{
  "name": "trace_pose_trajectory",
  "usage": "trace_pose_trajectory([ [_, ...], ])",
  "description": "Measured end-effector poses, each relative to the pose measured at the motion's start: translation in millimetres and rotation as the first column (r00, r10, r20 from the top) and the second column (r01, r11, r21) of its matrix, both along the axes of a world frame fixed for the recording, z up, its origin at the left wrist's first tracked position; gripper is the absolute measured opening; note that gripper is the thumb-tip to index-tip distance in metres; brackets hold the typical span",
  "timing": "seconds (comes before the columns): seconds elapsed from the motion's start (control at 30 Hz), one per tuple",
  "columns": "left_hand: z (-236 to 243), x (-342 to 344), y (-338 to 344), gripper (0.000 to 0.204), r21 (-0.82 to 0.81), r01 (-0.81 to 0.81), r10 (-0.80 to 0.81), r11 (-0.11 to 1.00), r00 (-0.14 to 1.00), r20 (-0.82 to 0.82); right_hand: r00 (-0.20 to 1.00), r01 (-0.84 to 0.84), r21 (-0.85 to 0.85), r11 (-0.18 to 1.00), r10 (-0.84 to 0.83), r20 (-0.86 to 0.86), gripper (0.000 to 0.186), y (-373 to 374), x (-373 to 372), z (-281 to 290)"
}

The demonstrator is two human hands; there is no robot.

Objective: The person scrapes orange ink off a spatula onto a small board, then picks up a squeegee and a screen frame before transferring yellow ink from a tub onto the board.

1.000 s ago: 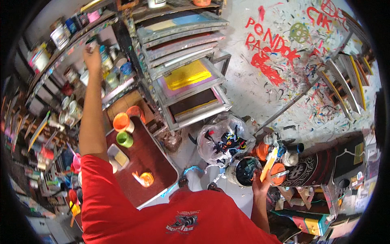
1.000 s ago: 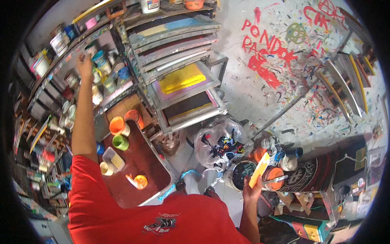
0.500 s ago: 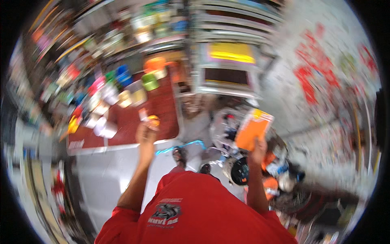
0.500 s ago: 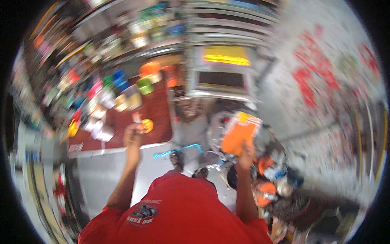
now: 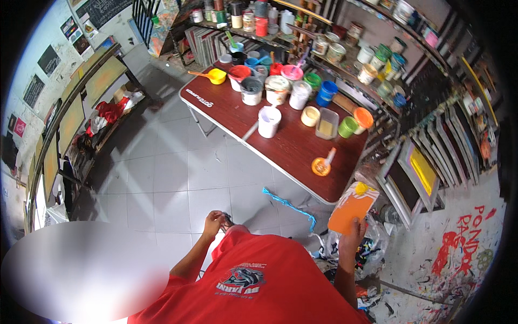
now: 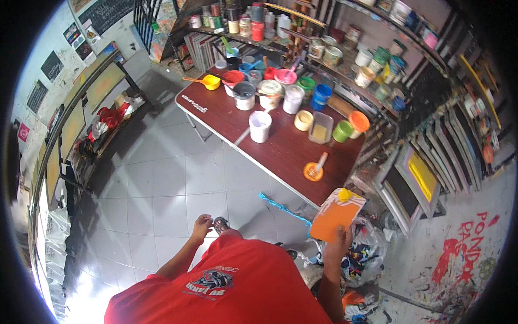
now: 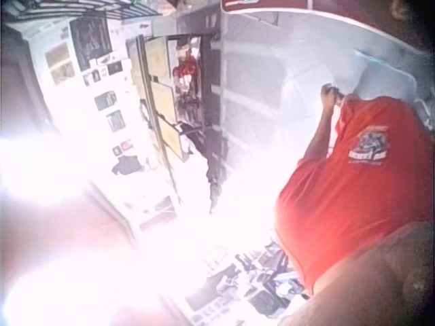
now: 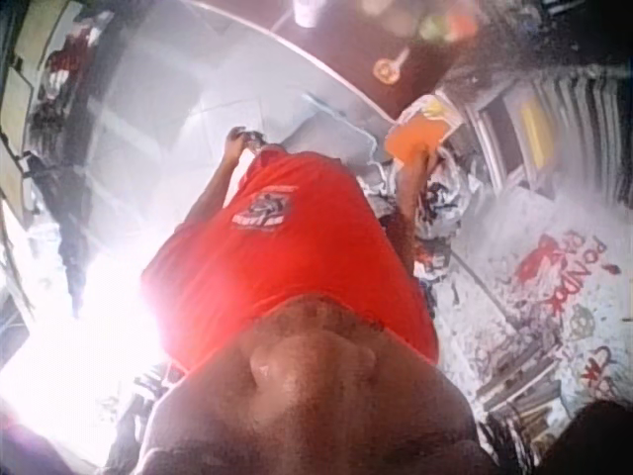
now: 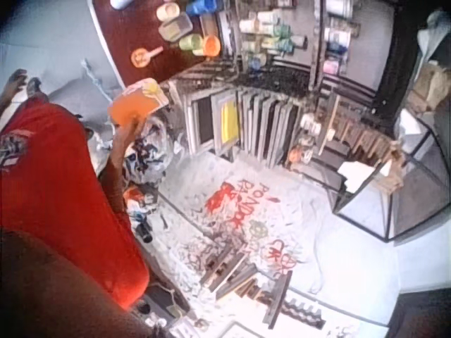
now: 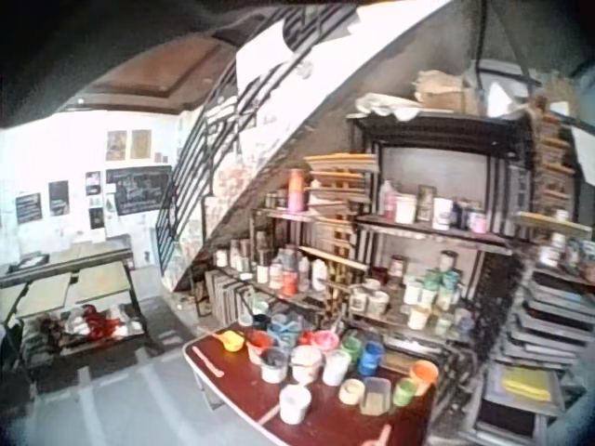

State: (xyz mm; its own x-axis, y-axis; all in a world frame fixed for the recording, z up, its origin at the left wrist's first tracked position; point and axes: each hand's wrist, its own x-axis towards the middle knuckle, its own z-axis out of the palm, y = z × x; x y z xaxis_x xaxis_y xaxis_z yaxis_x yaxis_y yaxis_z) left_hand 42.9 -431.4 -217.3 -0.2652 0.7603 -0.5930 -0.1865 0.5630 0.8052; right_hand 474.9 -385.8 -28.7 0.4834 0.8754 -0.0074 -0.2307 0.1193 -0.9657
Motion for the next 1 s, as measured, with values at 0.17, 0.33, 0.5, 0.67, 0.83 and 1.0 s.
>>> trace_pose_trajectory([
  [0.17,-42,-150,21,0.027,0.059,-0.027,0.036,0.998,0.986,-0.162,0.967,-0.245,0.024,0.969,0.246,-0.065,0.036,57,-131,-30],
  [0.33,-12,-258,106,0.026,0.088,0.009,0.019,0.996,0.951,-0.309,0.96,-0.279,-0.027,0.96,0.279,-0.003,0.033,106,-248,-15],
  [0.5,-13,-334,212,0.032,-0.004,0.11,-0.103,0.994,0.915,-0.391,0.94,-0.323,-0.125,0.938,0.334,0.075,0.029,164,-316,-29],
  [0.67,-26,-370,307,0.04,-0.019,0.299,-0.282,0.954,0.875,-0.395,0.894,-0.391,-0.137,0.91,0.411,0.176,0.028,241,-374,-54],
  [0.83,19,-375,388,0.051,-0.133,0.479,-0.475,0.868,0.721,-0.505,0.778,-0.51,-0.197,0.837,0.547,0.309,0.023,329,-429,-57],
  [1.0,-14,-413,480,0.069,-0.079,0.559,-0.487,0.826,0.635,-0.6,0.602,-0.489,-0.32,0.812,0.579,0.549,0.023,393,-474,-71],
])
